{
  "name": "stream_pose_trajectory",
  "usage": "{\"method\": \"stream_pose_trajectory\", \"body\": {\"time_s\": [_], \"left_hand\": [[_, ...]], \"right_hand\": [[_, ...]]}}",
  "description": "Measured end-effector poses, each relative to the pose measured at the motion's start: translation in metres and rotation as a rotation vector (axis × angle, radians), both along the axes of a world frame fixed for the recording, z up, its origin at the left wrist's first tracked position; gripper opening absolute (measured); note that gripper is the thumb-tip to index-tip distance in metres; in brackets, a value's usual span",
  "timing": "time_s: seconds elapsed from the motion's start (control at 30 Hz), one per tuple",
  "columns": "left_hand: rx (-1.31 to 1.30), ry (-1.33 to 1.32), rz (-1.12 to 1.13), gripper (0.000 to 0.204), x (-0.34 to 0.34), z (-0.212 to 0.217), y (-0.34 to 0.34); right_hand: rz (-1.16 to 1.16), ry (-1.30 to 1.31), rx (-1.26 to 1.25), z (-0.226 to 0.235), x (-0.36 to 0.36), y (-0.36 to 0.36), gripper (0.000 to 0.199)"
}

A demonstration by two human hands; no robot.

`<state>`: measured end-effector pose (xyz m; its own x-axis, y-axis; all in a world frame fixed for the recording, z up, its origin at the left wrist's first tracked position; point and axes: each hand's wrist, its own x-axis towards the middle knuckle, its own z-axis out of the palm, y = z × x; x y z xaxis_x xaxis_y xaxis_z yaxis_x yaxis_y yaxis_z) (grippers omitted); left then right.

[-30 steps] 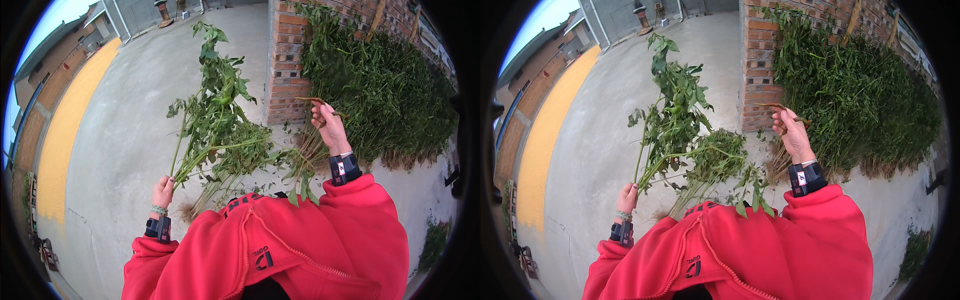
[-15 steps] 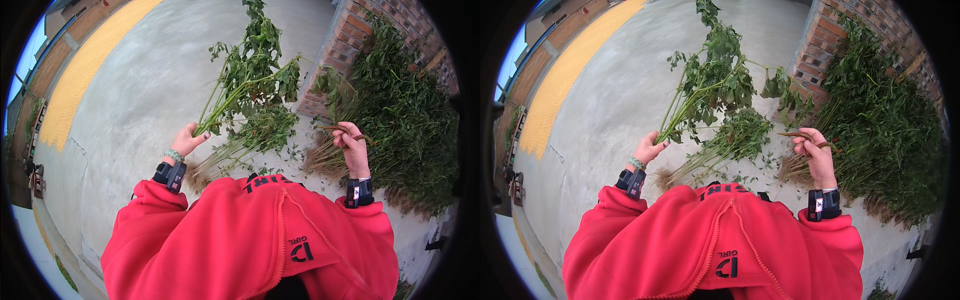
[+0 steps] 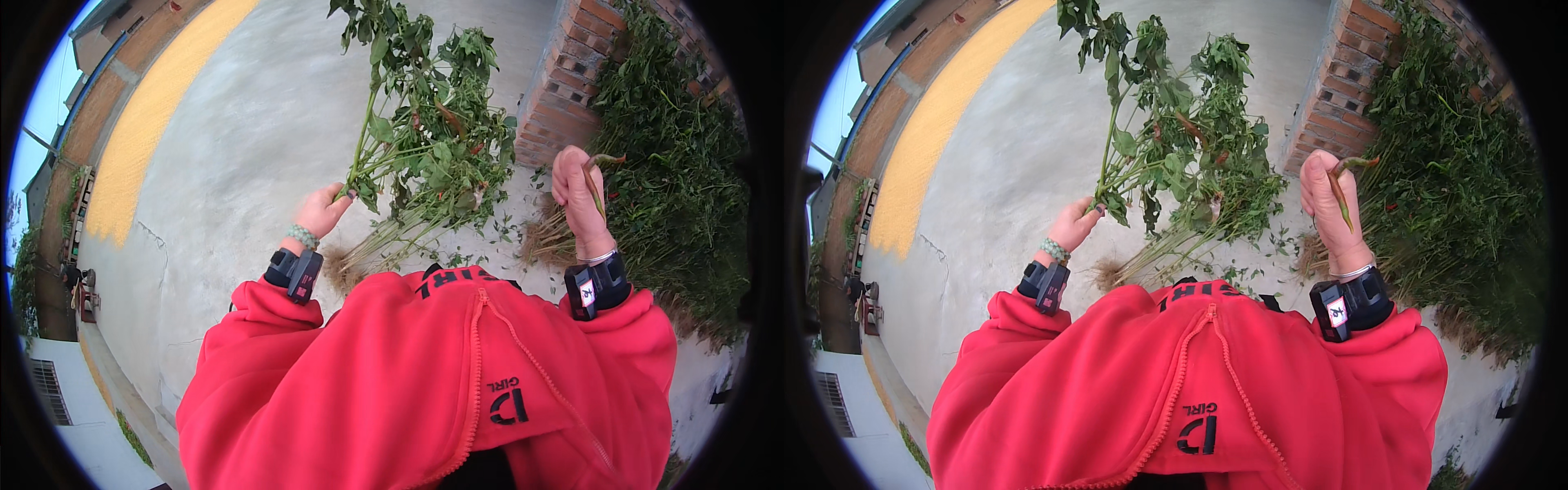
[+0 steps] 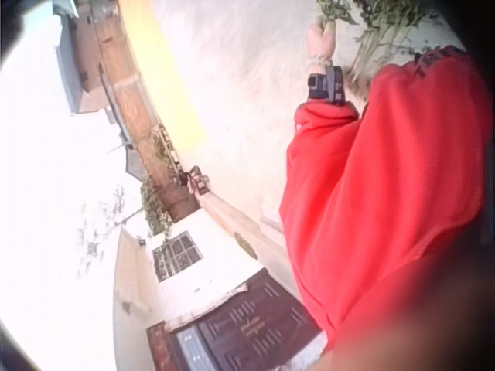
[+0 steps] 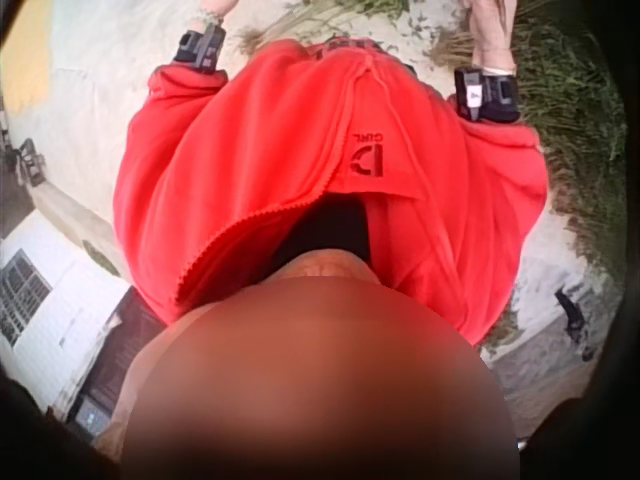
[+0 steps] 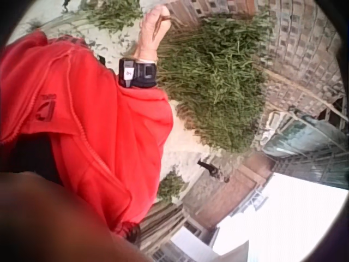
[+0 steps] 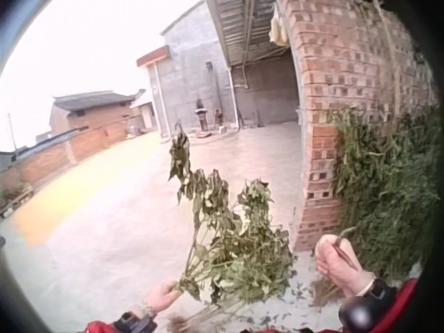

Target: The person picks green and red chili peppers from uprooted pepper plants by hand and places them into a green basket on the ground. The person repeatedly handles the plants, removes peppers, and deposits them into the basket.

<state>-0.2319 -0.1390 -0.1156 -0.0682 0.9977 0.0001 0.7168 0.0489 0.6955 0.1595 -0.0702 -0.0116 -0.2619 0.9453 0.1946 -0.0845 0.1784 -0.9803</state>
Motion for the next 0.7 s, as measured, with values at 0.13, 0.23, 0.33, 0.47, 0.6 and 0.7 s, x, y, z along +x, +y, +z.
{"method": "stream_pose_trajectory", "body": {"time_s": [0.13, 0.23, 0.33, 0.47, 0.6, 0.7], "left_hand": [[-0.026, -0.018, 0.012, 0.030, 0.004, 0.005, -0.001], [-0.029, -0.099, -0.030, 0.030, 0.008, 0.006, -0.002], [-0.102, -0.021, -0.043, 0.026, 0.010, 0.005, -0.003], [-0.037, -0.120, -0.074, 0.026, 0.014, 0.003, -0.003], [-0.033, -0.081, -0.081, 0.025, 0.015, 0.005, -0.004], [-0.018, -0.079, -0.091, 0.024, 0.018, 0.005, -0.004]], "right_hand": [[-0.014, -0.222, 0.174, 0.017, -0.021, 0.003, 0.038], [0.011, -0.278, 0.198, 0.028, -0.032, 0.007, 0.029], [0.016, -0.284, 0.117, 0.029, -0.044, 0.022, 0.023], [0.017, -0.438, 0.231, 0.021, -0.060, 0.047, 0.018], [0.043, -0.634, 0.240, 0.018, -0.069, 0.056, 0.020], [0.032, -0.799, 0.257, 0.015, -0.074, 0.051, 0.022]]}}
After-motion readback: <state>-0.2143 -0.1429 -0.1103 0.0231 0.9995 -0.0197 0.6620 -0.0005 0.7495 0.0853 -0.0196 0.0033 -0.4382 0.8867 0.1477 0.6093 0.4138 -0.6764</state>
